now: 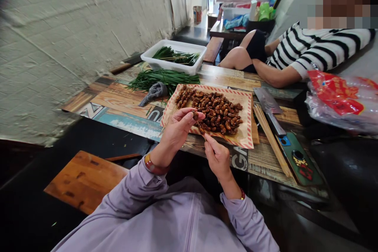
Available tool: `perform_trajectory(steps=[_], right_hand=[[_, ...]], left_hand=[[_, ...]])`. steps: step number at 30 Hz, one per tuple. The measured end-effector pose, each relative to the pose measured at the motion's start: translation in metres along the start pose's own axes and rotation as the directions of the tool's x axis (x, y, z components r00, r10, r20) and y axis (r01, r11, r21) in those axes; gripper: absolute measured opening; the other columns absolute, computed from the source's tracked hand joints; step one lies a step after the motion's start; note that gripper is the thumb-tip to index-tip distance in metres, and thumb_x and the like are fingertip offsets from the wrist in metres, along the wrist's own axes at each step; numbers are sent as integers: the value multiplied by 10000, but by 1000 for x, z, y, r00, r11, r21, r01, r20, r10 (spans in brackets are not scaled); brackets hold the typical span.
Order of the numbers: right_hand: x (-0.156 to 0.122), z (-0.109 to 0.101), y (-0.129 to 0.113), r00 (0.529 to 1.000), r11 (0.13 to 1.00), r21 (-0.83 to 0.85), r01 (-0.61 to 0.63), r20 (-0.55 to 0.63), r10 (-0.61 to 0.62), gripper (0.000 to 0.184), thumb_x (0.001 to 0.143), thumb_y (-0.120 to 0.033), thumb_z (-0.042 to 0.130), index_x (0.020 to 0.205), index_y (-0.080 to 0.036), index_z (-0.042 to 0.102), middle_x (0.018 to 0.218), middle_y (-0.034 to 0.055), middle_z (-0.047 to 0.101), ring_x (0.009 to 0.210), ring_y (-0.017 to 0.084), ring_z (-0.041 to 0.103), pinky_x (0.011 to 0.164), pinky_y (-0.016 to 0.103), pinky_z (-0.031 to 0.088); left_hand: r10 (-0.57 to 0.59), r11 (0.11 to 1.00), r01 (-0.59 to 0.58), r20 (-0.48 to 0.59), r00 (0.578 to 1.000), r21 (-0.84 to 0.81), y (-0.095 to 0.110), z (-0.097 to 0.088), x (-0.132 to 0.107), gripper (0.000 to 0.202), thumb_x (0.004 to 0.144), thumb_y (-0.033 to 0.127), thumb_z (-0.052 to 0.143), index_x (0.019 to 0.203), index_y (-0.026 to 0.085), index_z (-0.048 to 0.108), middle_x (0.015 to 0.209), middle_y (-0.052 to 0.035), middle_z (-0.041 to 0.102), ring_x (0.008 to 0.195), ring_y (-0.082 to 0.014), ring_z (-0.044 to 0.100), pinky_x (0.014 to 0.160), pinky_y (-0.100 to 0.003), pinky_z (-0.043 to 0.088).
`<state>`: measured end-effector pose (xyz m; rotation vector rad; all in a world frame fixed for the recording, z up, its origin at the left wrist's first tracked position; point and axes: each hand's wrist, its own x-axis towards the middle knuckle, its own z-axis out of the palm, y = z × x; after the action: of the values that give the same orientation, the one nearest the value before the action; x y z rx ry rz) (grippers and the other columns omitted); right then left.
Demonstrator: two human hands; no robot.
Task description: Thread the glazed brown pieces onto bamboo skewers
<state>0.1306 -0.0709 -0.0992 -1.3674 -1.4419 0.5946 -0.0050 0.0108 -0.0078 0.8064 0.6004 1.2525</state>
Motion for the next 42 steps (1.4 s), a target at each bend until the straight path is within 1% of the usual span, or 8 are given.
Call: perform_trajectory(steps=[5,11,18,25,29,34,37,42], right_hand=[[1,0,-1,1000,1000,-24,6,-3,-6,372,895,-281,484,1208,-203,670,802,46,747,666,175,696,596,278,567],[2,0,-2,1000,1000,-10,-5,-9,5,363,887,-285,498,1195,-218,679,805,49,749,730,197,711,592,286,575],[3,0,-4,1000,1000,12,-13,-9,13,351,882,-284,512,1182,-229,687,784,47,744,756,213,714,590,305,583],[2,-1,-1,1000,999,33,-12,10,12,342,895,-286,517,1188,-226,684,905,56,751,743,189,709,603,283,576],[2,-1,0,1000,999,45,-7,18,6,343,904,-290,516,1197,-216,678,890,58,750,710,180,700,604,279,569],[3,1,-2,1000,999,30,-17,7,17,336,911,-300,516,1192,-219,681,851,50,745,591,154,658,563,273,549],[4,2,-4,1000,1000,20,-14,7,14,340,912,-301,508,1191,-213,680,787,39,737,602,161,662,558,270,541],[6,2,-8,1000,1000,15,-16,4,16,347,911,-313,504,1189,-202,679,751,35,727,600,163,657,556,271,528]], left_hand=[[3,1000,-3,7,1000,-10,-2,0,0,206,729,285,750,874,161,671,801,-37,738,842,-191,713,914,-357,477],[-7,1000,7,3,1000,-17,-2,1,-2,216,722,290,754,875,162,670,807,-36,737,838,-186,713,900,-338,477],[-38,999,37,-10,999,-39,-2,1,-2,211,726,276,751,875,153,665,817,-50,739,871,-200,713,931,-357,462],[-66,995,66,-5,998,-70,-1,0,-3,182,732,265,737,861,159,666,818,-44,738,884,-195,709,946,-358,457],[-66,994,65,-4,998,-86,1,2,-5,169,729,250,736,845,156,658,784,-34,733,835,-186,714,940,-353,459],[-67,995,66,-10,998,-72,1,3,-6,182,728,265,734,853,160,654,773,-38,734,825,-193,716,917,-356,476],[-60,995,59,-4,998,-74,0,2,-5,175,734,260,730,856,160,655,778,-41,734,838,-197,716,905,-352,480],[-67,996,66,-20,998,-63,-1,3,-5,190,724,277,739,849,161,654,781,-40,732,856,-201,713,909,-354,478]])
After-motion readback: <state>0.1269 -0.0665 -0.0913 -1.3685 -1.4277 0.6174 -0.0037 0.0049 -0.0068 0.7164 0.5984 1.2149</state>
